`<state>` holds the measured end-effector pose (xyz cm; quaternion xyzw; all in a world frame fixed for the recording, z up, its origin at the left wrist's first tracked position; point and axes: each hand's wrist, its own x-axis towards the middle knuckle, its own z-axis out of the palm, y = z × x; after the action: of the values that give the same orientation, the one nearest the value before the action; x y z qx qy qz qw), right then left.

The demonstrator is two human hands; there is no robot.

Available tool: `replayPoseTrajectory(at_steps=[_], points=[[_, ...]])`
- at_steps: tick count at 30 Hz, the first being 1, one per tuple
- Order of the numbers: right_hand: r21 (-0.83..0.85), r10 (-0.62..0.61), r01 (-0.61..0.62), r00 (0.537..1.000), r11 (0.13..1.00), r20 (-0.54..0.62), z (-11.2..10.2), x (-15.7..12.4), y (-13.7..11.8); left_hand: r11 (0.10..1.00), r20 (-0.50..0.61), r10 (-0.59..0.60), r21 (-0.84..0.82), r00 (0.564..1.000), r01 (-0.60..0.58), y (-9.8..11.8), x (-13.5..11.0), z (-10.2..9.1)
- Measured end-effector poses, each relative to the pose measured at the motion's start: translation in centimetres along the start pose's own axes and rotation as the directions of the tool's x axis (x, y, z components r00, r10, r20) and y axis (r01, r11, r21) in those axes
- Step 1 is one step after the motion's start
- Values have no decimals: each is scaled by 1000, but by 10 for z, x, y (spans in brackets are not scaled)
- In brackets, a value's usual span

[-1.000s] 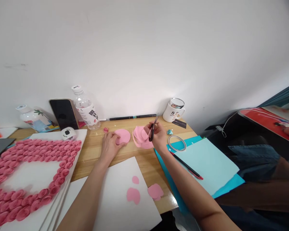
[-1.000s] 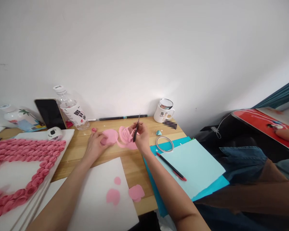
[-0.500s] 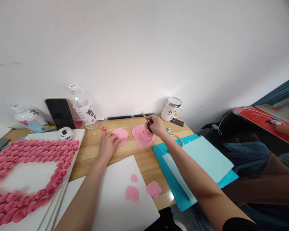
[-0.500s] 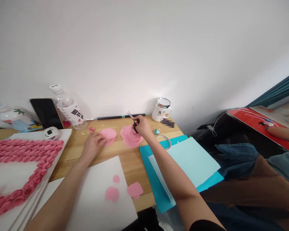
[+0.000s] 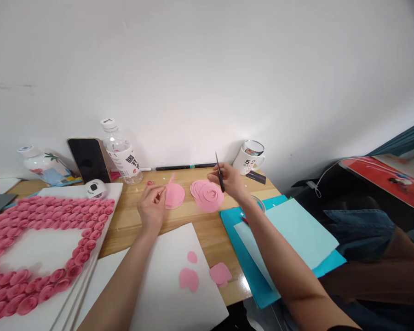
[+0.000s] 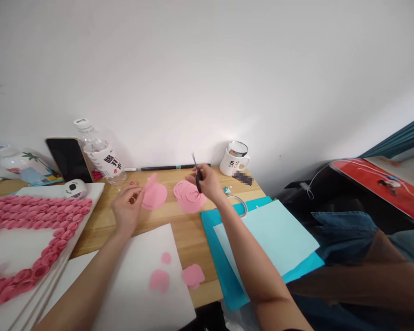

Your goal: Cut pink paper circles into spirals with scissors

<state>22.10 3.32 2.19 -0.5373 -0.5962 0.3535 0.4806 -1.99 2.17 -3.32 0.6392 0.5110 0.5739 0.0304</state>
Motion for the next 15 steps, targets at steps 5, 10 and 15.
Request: replayPoseTrajectory(at_steps=[5, 10, 15], points=[[533, 139, -190, 981, 824, 134, 48, -25, 16, 977, 199, 211, -44, 957, -206, 11, -11, 7], [557, 201, -148, 979, 817, -33, 60, -26, 37, 983, 313, 183, -50, 932, -177, 7, -17, 20], [468, 191, -93, 967, 879, -168, 60, -27, 37, 989, 299, 145, -77, 943, -128, 12, -17, 33]])
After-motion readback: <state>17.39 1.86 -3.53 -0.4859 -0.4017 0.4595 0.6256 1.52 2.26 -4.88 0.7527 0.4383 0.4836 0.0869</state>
